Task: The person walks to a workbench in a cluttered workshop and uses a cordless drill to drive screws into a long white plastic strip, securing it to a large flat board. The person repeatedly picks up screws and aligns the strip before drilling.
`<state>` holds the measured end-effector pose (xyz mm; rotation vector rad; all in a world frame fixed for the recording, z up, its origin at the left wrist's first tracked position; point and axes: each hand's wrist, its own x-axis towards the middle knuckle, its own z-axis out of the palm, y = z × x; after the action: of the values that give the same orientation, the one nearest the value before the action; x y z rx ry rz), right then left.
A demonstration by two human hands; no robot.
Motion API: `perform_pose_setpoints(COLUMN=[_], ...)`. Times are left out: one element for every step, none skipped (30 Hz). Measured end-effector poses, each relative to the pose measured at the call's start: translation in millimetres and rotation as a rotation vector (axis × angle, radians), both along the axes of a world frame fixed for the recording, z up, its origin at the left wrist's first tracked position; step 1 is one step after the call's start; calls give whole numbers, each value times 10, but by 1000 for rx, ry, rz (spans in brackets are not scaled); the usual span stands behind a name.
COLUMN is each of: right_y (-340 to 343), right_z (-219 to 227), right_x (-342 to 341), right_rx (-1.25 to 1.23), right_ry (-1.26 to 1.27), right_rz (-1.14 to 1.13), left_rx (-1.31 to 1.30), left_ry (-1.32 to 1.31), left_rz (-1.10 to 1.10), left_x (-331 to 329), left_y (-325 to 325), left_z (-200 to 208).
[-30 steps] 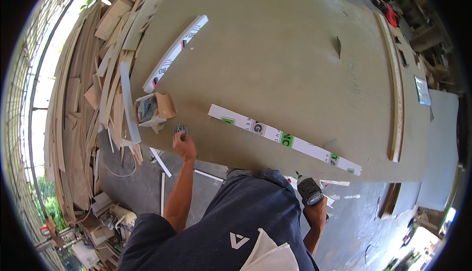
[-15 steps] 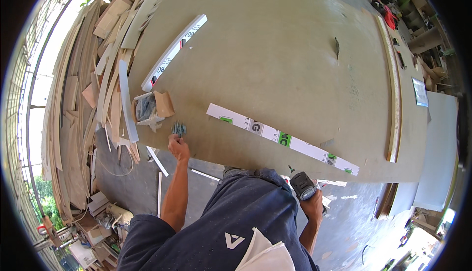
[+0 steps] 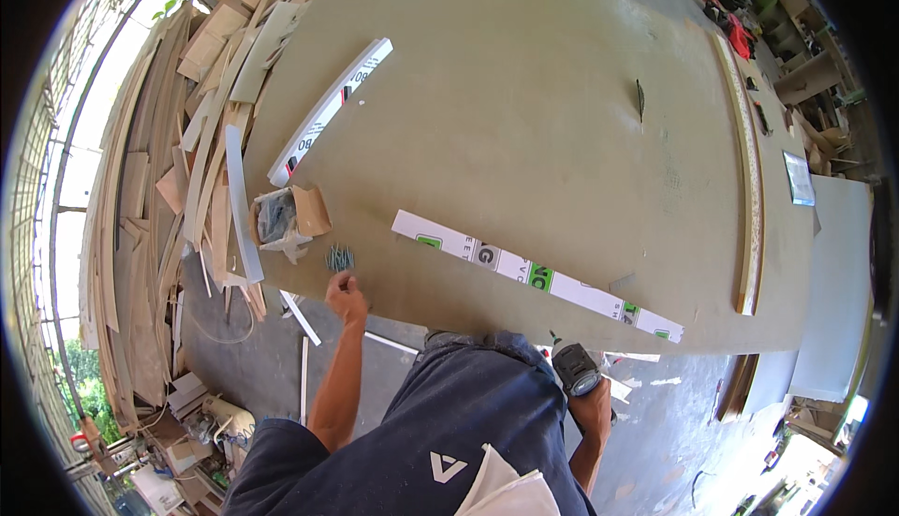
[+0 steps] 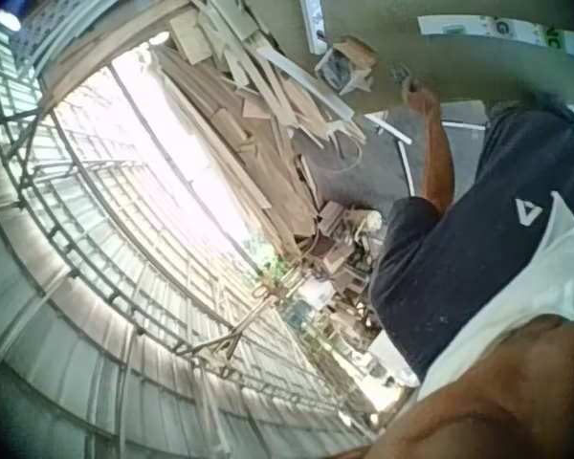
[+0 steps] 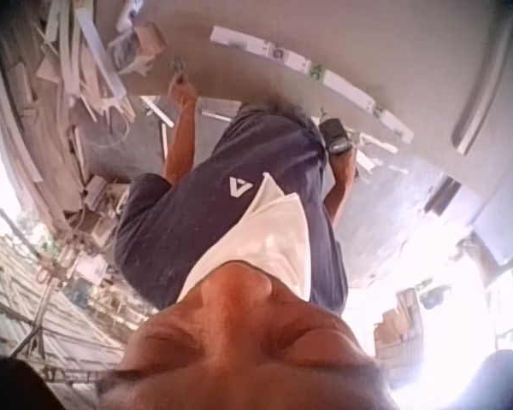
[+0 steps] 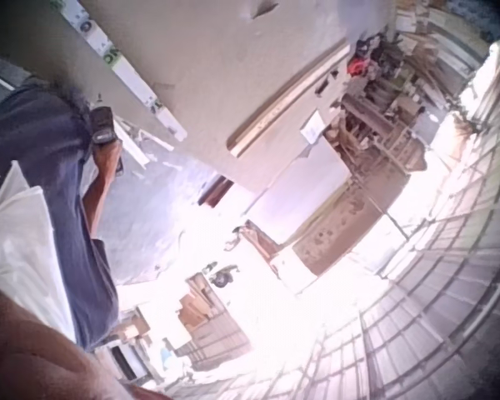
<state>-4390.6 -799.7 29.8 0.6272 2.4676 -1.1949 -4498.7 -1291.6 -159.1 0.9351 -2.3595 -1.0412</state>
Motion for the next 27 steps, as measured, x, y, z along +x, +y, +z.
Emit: perform_pose_setpoints(right_y=[10,11,16,31,14,-13,-75,-46,-12,12,11,11,13,29,47,77,67,49,14,-39,-106,-137,-40,-13,12,49,59], right_z=[-29,-38,-38,-32,44,98,116,92,30,-11,-13,-6,-3,-67,-163,-241,-190,-149,-103,-55,-12,13,-89,-126,-161,-172,-207], right_x=[15,7,-7,-42,-53,-60,-54,-38,-46,-48,-53,-62,-63,-23,34,95,69,35,4,-6,-7,20,66,87,76,100,142], right_rx=[-16,-27,-5,26,53,79,195,159,118,77,46,14,-18,-2,15,31,10,-11,-32,31,95,159,51,11,-31,-66,-54], right_ry=[27,57,57,55,41,27,150,106,66,25,5,-17,-38,-16,6,27,22,18,13,77,141,203,48,34,20,1,46], right_rz=[23,41,69,79,91,104,92,82,74,67,64,63,63,62,65,66,70,72,73,66,57,46,57,70,80,82,66], left_rx=[-37,-58,-80,-101,-163,-224,-285,-277,-274,-271,-241,-211,-181,-176,-171,-166,-186,-207,-227,-235,-242,-249,-294,-336,-379,-420,-459], left_ry=[29,12,-4,-22,-20,-18,-18,-7,6,20,-13,-48,-83,-104,-126,-149,-159,-169,-178,-164,-150,-136,-154,-173,-192,-209,-223], left_rz=[26,33,40,47,31,14,-2,41,87,133,158,185,213,193,175,157,117,75,32,31,27,21,33,37,38,69,91], left_x=[39,21,8,-45,-52,-62,-73,-71,-112,-142,-178,-190,-191,-219,-225,-220,-247,-264,-282,-267,-241,-226,-256,-286,-322,-317,-331], left_y=[-96,-116,-134,-150,-181,-212,-247,-288,-369,-453,-520,-584,-660,-732,-799,-846,-820,-800,-777,-783,-809,-842,-857,-857,-882,-950,-1035], left_z=[-88,-77,-64,-57,-55,-62,-75,-112,-157,-194,-241,-268,-285,-295,-289,-290,-263,-219,-198,-222,-265,-289,-315,-364,-395,-466,-536])
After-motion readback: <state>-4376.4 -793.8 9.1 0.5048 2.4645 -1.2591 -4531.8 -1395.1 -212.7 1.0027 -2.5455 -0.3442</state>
